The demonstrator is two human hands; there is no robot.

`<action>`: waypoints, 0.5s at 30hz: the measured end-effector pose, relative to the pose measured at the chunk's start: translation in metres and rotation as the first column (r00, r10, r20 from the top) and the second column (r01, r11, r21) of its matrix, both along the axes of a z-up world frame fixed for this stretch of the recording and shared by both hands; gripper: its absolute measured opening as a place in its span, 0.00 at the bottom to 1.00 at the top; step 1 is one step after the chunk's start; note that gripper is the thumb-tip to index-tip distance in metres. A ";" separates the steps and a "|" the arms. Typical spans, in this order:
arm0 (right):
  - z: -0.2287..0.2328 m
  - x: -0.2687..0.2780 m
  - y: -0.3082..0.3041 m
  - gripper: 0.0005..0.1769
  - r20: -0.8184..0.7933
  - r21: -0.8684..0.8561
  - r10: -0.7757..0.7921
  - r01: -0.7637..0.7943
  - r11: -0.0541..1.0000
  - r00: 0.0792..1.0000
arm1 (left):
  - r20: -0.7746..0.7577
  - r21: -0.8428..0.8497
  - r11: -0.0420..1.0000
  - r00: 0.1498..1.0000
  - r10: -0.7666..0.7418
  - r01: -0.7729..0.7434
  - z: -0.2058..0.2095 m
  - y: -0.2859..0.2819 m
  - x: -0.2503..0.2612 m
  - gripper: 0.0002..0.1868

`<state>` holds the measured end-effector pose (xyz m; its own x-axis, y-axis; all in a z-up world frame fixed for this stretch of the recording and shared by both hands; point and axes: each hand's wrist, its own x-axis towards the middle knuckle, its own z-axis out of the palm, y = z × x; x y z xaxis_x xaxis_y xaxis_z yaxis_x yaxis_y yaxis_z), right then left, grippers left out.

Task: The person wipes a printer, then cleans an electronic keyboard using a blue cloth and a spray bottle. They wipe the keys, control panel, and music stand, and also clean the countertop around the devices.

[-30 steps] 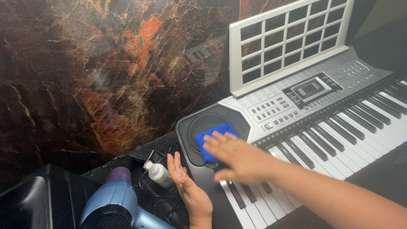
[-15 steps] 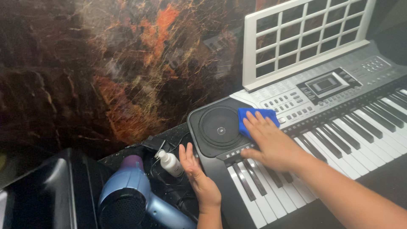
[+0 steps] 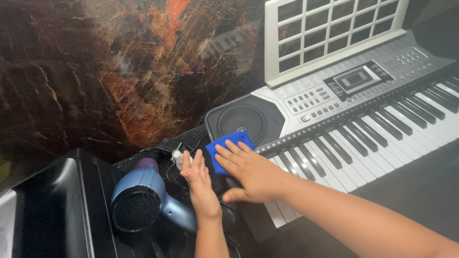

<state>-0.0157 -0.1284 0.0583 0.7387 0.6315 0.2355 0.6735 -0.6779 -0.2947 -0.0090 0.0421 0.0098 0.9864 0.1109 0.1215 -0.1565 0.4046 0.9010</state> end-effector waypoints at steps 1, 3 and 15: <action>-0.005 -0.014 -0.003 0.59 0.009 0.003 0.015 -0.015 1.000 1.000 | 0.008 0.034 0.999 1.000 -0.001 0.001 0.005 0.002 -0.004 0.46; -0.016 -0.052 -0.010 0.61 -0.037 0.022 0.043 -0.042 0.999 0.998 | 0.042 0.070 0.998 0.999 0.001 -0.004 0.014 0.005 -0.014 0.46; -0.005 -0.071 0.021 0.59 -0.193 0.001 -0.101 0.103 0.995 0.976 | 0.067 0.124 0.992 0.997 -0.028 0.019 0.031 -0.004 -0.035 0.47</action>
<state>-0.0871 -0.1069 0.0537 0.8311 0.5489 0.0888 0.5309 -0.7360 -0.4200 -0.0444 0.0382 0.0410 0.9775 0.0678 0.1997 -0.2109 0.2954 0.9318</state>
